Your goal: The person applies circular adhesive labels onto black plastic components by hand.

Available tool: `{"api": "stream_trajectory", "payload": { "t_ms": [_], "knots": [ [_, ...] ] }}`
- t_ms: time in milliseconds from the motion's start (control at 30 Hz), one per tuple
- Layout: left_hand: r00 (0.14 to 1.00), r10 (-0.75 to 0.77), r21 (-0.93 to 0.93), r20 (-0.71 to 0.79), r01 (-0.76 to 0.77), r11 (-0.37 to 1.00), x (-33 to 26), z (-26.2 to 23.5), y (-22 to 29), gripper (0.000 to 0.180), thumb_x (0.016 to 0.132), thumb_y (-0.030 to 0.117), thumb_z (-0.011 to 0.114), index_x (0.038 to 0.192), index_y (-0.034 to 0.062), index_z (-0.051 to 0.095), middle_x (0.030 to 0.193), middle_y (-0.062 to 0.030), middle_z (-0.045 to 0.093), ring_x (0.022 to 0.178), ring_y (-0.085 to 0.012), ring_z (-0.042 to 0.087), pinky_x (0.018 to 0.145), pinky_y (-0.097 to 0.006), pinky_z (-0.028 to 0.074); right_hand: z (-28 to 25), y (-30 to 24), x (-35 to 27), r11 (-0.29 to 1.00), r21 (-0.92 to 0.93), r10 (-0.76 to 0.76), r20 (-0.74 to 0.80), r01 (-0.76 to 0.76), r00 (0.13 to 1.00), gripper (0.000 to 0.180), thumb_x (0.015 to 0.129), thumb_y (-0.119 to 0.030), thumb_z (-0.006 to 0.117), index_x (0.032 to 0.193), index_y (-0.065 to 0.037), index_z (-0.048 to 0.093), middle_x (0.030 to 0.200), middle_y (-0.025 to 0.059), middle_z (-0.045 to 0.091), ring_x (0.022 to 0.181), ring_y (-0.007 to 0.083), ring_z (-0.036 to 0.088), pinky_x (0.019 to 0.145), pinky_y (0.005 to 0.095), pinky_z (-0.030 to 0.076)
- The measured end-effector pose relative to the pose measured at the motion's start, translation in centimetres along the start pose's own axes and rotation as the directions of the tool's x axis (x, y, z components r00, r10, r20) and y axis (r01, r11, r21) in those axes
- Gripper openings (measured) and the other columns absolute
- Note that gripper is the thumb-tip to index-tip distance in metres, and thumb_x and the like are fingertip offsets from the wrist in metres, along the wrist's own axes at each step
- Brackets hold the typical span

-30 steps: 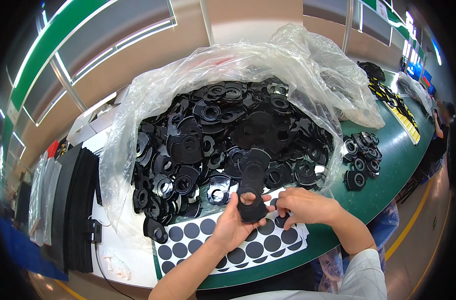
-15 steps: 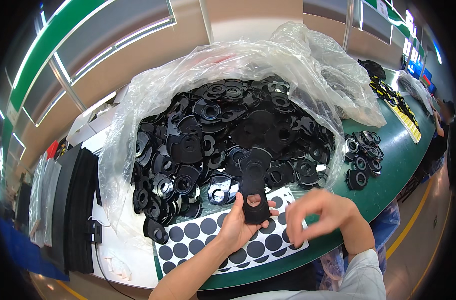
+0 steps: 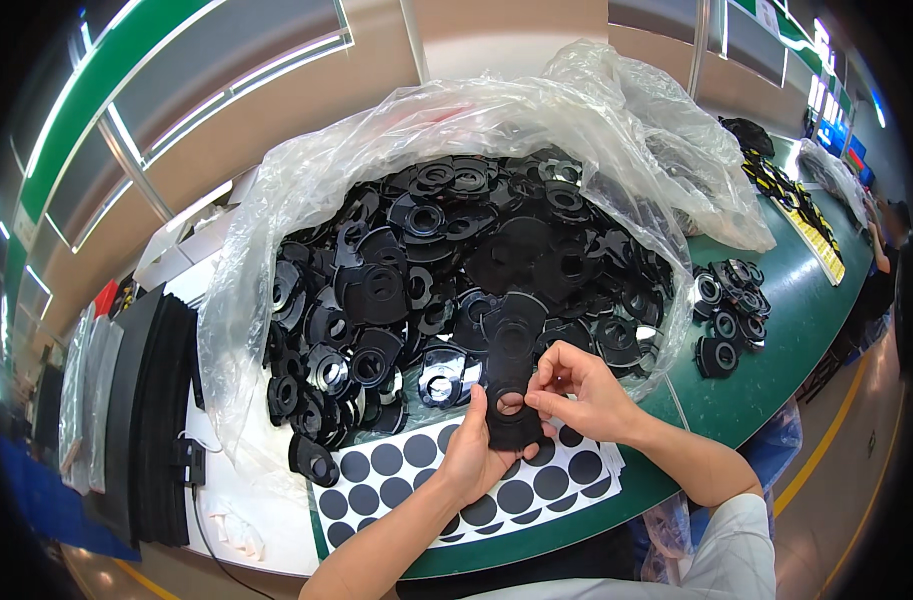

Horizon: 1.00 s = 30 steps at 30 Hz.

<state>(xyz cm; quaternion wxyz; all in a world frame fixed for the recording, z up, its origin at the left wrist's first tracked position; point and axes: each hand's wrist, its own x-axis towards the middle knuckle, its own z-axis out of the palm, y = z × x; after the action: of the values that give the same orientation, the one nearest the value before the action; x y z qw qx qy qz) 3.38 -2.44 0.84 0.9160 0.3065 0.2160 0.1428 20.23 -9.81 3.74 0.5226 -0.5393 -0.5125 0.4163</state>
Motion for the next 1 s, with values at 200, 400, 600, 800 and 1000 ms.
{"api": "stream_trajectory", "payload": {
  "t_ms": [200,400,600,800,1000],
  "knots": [
    [1.0,-0.002,-0.005,-0.011,0.002,1.0,0.1,0.0,0.0,0.058,0.098,0.058,0.012,0.107,0.0125,0.047,0.112,-0.0131,0.058,0.102,-0.0302,0.06,0.075,-0.037,0.045,0.1,0.6,0.1,0.997,0.056,-0.042,-0.033,0.044,0.999,0.017,0.086,-0.004,0.064,0.089,-0.003,0.048,0.081,0.0043,0.062,0.062,0.0059,0.057,0.057,0.0208,0.048],
    [1.0,-0.007,0.0,-0.012,0.007,1.0,0.1,0.0,0.0,0.058,0.098,0.058,0.012,0.108,0.0124,0.047,0.112,-0.0132,0.057,0.101,-0.0302,0.06,0.075,-0.037,0.045,0.2,1.0,0.2,0.998,0.032,-0.049,-0.049,0.05,0.998,0.016,0.087,-0.004,0.064,0.088,-0.003,0.048,0.081,0.0047,0.063,0.059,0.0058,0.057,0.055,0.0204,0.047],
    [0.999,-0.009,0.003,-0.034,0.009,1.0,0.0,0.3,0.1,0.058,0.098,0.058,0.012,0.107,0.0128,0.047,0.112,-0.0132,0.057,0.101,-0.03,0.06,0.075,-0.038,0.045,0.2,0.0,0.1,0.999,0.023,0.042,-0.022,-0.041,0.999,0.022,0.086,0.0,0.064,0.087,-0.005,0.043,0.085,0.0054,0.06,0.07,0.0074,0.056,0.064,0.022,0.049],
    [0.999,-0.012,-0.006,-0.04,0.012,1.0,0.0,0.2,0.0,0.058,0.098,0.058,0.012,0.108,0.013,0.047,0.112,-0.0131,0.057,0.101,-0.0294,0.06,0.075,-0.038,0.045,0.4,0.7,0.1,0.998,0.049,-0.035,-0.058,0.038,0.998,0.017,0.087,-0.004,0.063,0.088,-0.003,0.047,0.081,0.0047,0.063,0.058,0.0058,0.057,0.055,0.0202,0.047],
    [0.999,-0.009,-0.016,-0.036,0.008,1.0,0.1,0.0,-0.1,0.059,0.098,0.058,0.012,0.11,0.0128,0.047,0.112,-0.0134,0.057,0.102,-0.0293,0.059,0.075,-0.038,0.045,0.4,1.2,0.2,0.995,0.07,-0.067,-0.076,0.072,0.995,0.017,0.087,-0.004,0.063,0.087,-0.002,0.046,0.082,0.0054,0.063,0.061,0.0055,0.057,0.056,0.0205,0.048]
  ]
}}
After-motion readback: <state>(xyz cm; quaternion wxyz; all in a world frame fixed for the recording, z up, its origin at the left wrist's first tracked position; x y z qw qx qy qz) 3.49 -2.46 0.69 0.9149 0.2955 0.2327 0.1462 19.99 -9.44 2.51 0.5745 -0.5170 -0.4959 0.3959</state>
